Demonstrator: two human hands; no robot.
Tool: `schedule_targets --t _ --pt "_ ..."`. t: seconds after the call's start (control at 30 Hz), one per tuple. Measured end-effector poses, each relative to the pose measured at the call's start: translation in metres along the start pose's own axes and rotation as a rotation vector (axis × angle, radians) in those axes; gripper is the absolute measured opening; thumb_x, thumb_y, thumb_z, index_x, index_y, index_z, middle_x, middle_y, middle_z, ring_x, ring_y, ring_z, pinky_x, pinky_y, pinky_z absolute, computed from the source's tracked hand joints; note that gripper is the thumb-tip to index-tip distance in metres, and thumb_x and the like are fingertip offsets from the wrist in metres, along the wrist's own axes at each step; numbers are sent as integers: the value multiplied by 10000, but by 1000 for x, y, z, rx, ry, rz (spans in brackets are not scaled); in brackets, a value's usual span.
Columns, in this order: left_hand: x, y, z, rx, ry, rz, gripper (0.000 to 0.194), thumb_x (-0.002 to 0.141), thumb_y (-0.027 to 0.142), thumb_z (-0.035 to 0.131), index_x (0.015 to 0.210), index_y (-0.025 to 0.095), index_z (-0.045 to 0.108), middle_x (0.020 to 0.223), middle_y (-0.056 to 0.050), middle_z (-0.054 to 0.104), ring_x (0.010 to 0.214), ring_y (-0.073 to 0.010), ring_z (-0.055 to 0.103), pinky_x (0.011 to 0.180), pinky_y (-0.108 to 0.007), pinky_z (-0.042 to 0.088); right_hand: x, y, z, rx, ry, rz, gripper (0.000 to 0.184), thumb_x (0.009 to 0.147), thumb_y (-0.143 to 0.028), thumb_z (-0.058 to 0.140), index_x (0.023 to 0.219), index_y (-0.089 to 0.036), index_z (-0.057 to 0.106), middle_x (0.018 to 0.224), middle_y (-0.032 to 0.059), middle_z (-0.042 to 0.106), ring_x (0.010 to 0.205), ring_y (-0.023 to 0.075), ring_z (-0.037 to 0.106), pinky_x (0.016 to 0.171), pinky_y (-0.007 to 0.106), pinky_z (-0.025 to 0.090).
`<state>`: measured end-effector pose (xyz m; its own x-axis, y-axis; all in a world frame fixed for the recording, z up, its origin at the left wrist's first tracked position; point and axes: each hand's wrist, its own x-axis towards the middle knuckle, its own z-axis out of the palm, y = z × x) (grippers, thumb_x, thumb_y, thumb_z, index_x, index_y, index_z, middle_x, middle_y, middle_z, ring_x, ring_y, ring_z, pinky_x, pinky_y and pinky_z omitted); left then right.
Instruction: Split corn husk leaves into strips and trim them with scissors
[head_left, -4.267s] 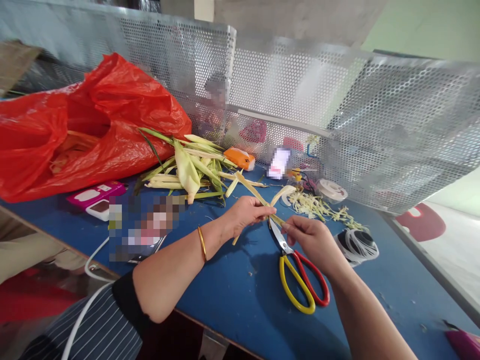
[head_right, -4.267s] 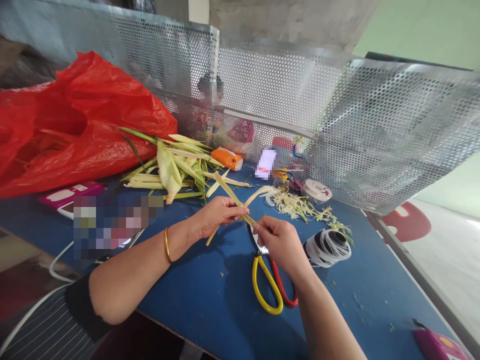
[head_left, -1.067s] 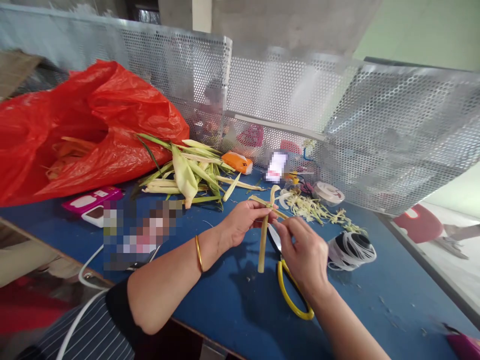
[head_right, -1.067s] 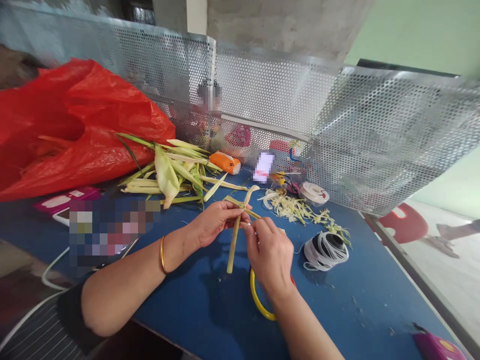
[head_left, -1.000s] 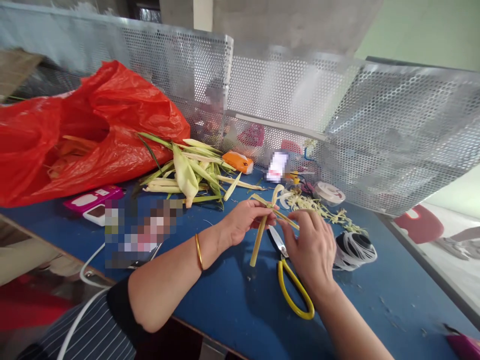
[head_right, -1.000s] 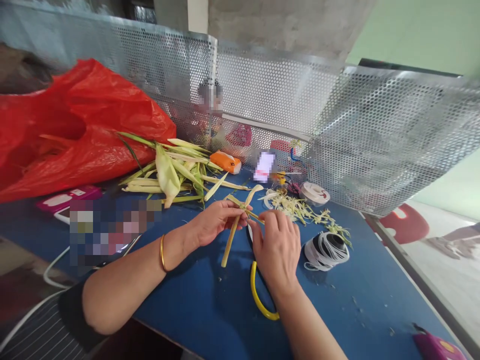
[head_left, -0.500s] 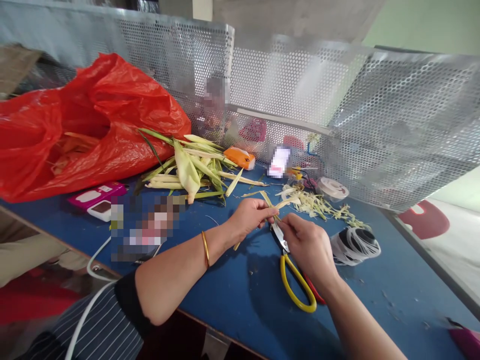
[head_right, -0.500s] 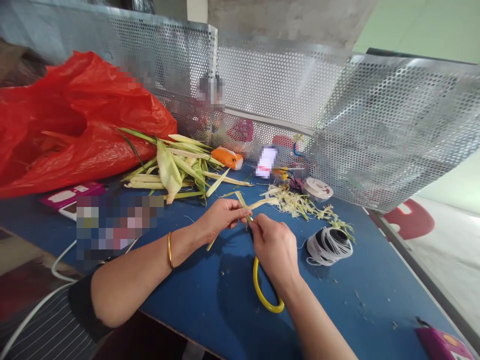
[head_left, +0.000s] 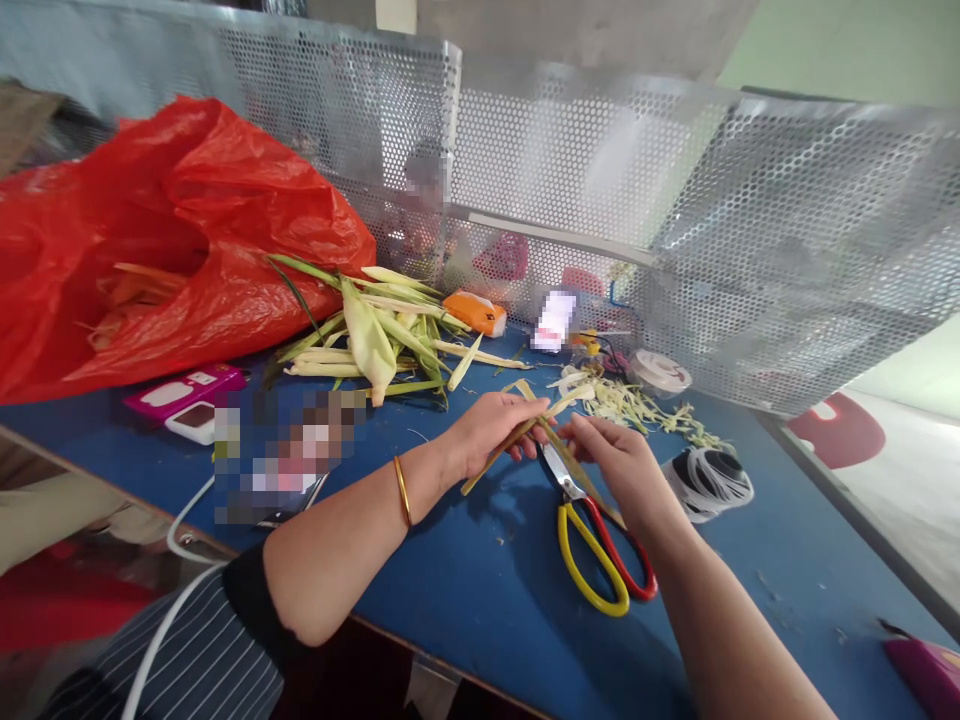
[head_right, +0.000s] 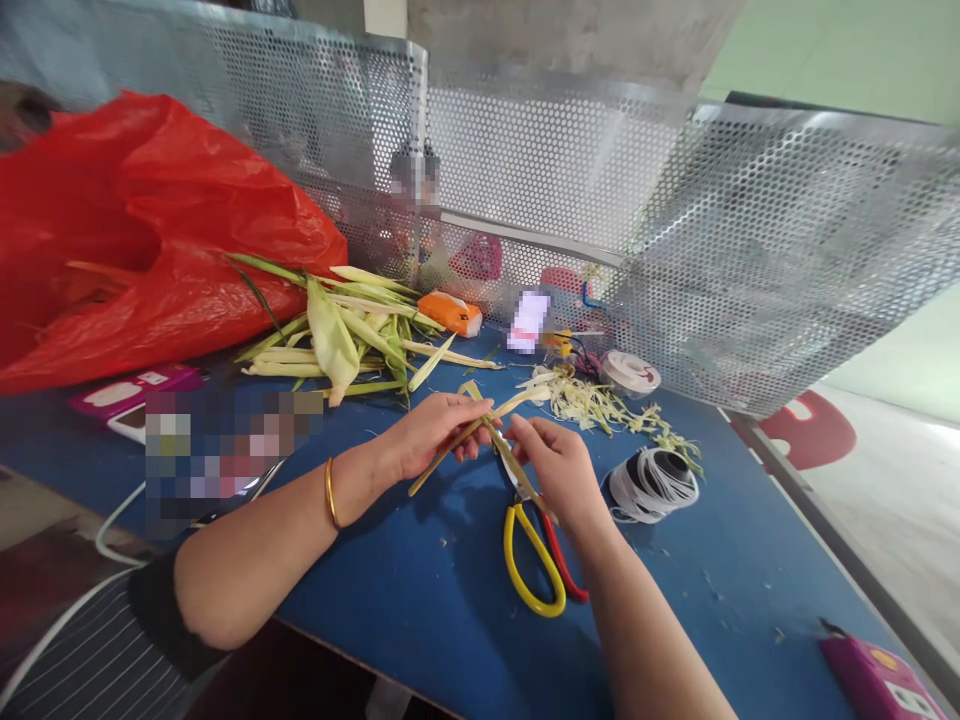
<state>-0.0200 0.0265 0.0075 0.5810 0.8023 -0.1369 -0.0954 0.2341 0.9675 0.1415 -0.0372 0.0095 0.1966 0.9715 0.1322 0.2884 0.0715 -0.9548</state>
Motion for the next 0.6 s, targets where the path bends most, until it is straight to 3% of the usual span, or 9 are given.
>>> schedule_targets --t 0.13,0.23,0.43,0.6 --pt "-2 -6 5 91 -70 -11 364 733 489 726 722 134 642 595 8 611 454 -81 534 451 -225 373 2 7 9 291 -54 152 430 627 -591 769 650 -176 660 605 -2 573 567 128 492 584 271 415" --pt "-4 -8 10 114 -69 -34 276 765 400 700 697 141 633 546 25 577 430 -76 505 446 -225 380 0 10 14 412 -13 142 367 620 -505 804 613 -177 639 569 -5 563 559 127 496 576 271 410" --pt "-5 -7 13 134 -113 -81 222 774 297 671 631 140 608 505 21 568 404 -74 492 432 -213 373 -1 16 19 448 202 90 315 577 -379 833 502 -183 597 504 -15 547 520 111 475 545 259 391" --pt "-3 -8 9 111 -126 -116 264 803 346 670 681 112 663 591 -23 636 476 -93 569 478 -217 428 4 19 12 406 121 118 325 617 -447 818 569 -174 649 521 -16 562 525 115 498 572 264 424"
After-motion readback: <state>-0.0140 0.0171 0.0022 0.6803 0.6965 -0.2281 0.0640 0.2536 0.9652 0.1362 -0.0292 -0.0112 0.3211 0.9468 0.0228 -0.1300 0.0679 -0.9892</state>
